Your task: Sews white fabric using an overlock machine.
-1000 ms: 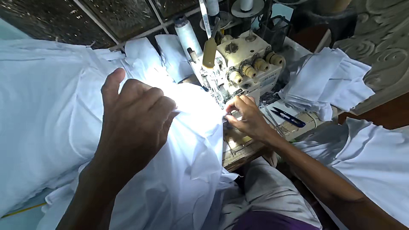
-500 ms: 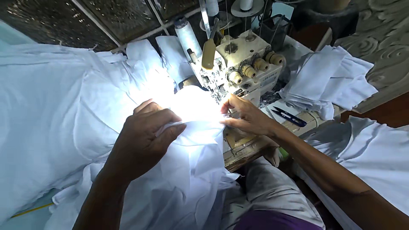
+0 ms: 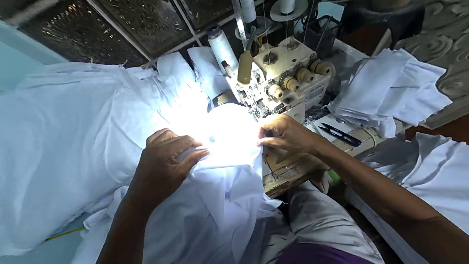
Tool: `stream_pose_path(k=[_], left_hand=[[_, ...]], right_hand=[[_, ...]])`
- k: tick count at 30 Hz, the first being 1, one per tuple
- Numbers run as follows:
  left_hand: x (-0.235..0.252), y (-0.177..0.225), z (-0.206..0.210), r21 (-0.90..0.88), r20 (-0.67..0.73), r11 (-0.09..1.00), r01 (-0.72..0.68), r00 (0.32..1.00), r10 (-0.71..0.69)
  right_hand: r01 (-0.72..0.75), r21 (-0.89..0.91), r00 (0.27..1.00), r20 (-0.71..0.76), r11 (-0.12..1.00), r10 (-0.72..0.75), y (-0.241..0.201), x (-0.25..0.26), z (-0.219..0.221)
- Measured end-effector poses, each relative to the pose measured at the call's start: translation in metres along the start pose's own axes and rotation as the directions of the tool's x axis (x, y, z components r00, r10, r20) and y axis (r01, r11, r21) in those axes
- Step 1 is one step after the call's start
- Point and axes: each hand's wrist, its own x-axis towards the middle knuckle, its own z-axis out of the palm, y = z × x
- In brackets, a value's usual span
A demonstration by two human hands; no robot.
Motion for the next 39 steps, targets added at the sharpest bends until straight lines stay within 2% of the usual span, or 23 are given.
stream_pose_path(k=[5, 11, 14, 17, 20, 26, 32, 35, 37, 39], left_hand=[[0.005, 0.002, 0.001, -0.012, -0.03, 0.999, -0.035, 0.999, 0.035], [0.013, 0.009, 0.001, 0.004, -0.061, 1.0, -0.009, 0.998, 0.009], [0.017, 0.02, 0.001, -0.115, -0.093, 0.993, 0.013, 0.995, -0.024], [0.027, 0.039, 0.002, -0.277, -0.093, 0.961, -0.022, 0.996, -0.004], [0.037, 0.054, 0.008, -0.295, -0.08, 0.952, -0.081, 0.995, 0.059], [0.047, 0.053, 0.011, -0.206, -0.099, 0.973, -0.103, 0.992, 0.083], [0.049, 0.057, 0.013, -0.183, -0.137, 0.98, -0.073, 0.989, 0.048], [0.039, 0.078, 0.023, -0.203, -0.159, 0.971, -0.122, 0.983, 0.09], [0.027, 0.101, 0.042, -0.258, -0.157, 0.956, -0.14, 0.982, 0.102], [0.013, 0.126, 0.065, -0.295, -0.143, 0.949, -0.109, 0.987, 0.069]], right_hand=[[-0.052, 0.0, 0.998, -0.048, 0.999, 0.052, -0.003, -0.001, -0.004], [-0.087, 0.01, 0.993, -0.085, 0.996, 0.088, -0.004, -0.002, -0.001], [-0.091, 0.007, 0.994, -0.065, 0.996, 0.091, -0.009, -0.004, -0.004], [-0.075, -0.043, 0.997, 0.009, 0.996, 0.076, -0.016, -0.01, -0.013], [-0.059, -0.13, 0.998, 0.019, 0.99, 0.062, -0.021, -0.02, -0.017], [-0.058, -0.151, 0.996, -0.069, 0.987, 0.048, -0.015, -0.026, -0.009], [-0.07, -0.317, 0.967, -0.255, 0.946, -0.014, -0.002, -0.01, 0.009], [-0.12, -0.512, 0.926, -0.367, 0.851, -0.091, -0.009, -0.017, 0.03], [-0.151, -0.526, 0.897, -0.429, 0.837, -0.108, -0.011, -0.022, 0.039], [-0.196, -0.465, 0.878, -0.476, 0.863, -0.057, -0.014, -0.027, 0.042]])
